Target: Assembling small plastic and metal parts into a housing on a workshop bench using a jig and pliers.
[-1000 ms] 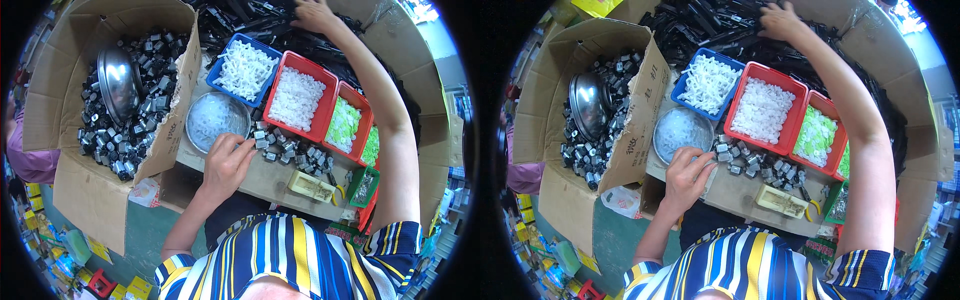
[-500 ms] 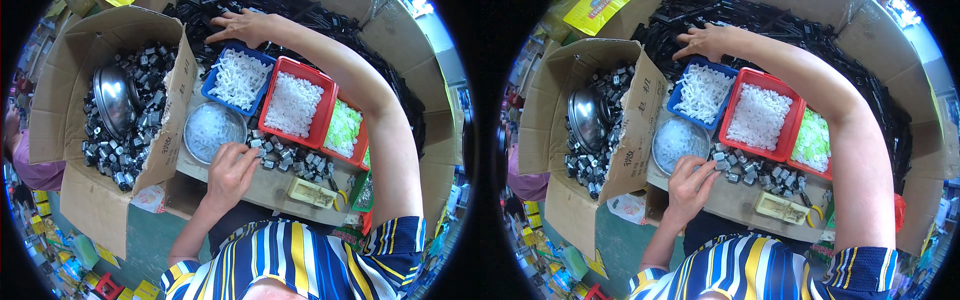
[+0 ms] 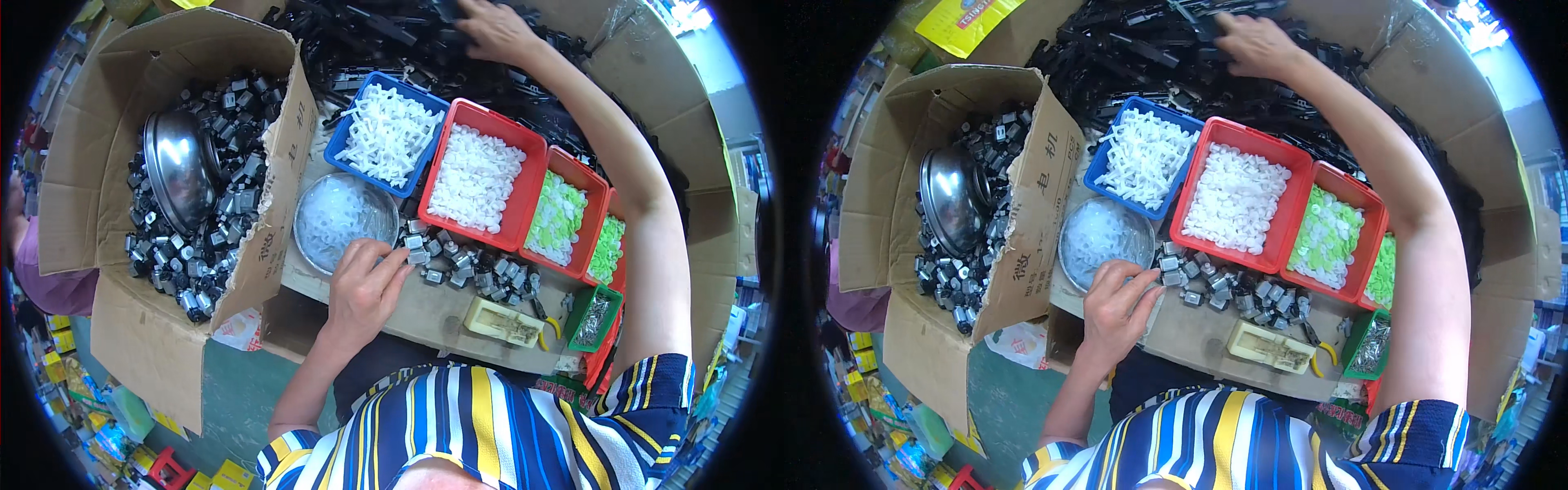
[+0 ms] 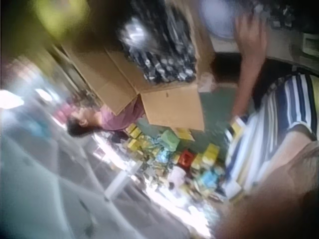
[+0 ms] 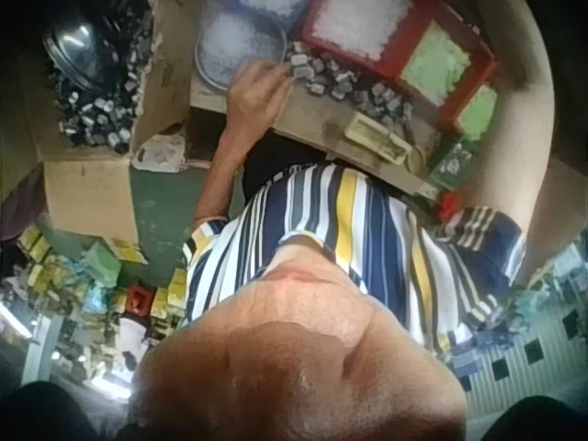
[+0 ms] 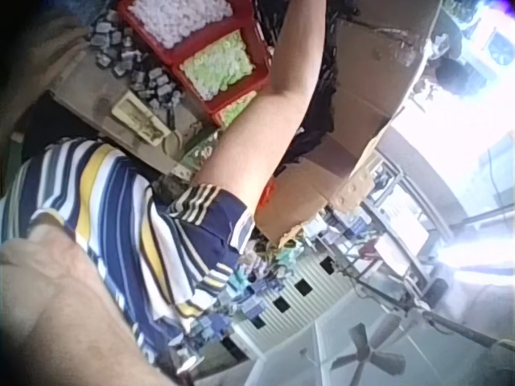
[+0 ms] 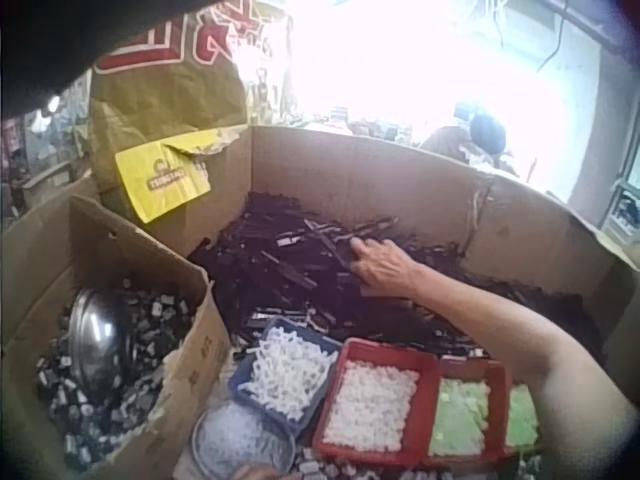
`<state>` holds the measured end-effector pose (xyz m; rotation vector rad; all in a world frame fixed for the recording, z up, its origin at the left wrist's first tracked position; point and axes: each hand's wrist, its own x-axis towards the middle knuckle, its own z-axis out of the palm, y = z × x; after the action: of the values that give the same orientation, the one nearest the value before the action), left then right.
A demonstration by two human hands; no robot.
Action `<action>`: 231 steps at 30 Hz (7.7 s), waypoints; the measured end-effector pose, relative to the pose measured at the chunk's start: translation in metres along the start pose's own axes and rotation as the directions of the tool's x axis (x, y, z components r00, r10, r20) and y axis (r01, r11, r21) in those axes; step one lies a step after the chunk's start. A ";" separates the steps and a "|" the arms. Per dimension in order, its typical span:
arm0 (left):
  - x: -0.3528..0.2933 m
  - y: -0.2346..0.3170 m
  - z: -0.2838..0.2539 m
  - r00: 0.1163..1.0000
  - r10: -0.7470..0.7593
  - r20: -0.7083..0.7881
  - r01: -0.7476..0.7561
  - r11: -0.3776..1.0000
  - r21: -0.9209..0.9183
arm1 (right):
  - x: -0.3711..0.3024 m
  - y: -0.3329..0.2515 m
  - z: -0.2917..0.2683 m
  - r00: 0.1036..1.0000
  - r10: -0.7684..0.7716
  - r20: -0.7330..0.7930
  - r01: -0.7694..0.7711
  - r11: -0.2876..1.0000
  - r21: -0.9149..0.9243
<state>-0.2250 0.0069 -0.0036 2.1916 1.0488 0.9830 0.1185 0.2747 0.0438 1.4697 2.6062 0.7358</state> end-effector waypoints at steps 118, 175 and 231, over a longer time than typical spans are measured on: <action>-0.044 0.092 0.083 0.766 -0.283 0.577 0.620 0.088 -0.780 | -0.325 -0.294 -0.162 0.689 0.722 -0.065 -0.425 0.474 0.771; 0.069 0.035 0.077 0.942 0.258 0.216 -0.284 0.954 0.098 | -0.463 -0.239 -0.158 0.507 0.837 0.209 -0.838 0.421 0.347; -0.020 0.082 0.095 0.565 -0.078 0.821 0.825 0.042 -0.564 | -0.347 -0.251 -0.179 0.826 0.560 0.074 -0.340 0.388 0.857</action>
<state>-0.1235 -0.0690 -0.0121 0.7262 0.4858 0.2620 0.0581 -0.1853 0.0325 2.5552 2.8697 -0.6155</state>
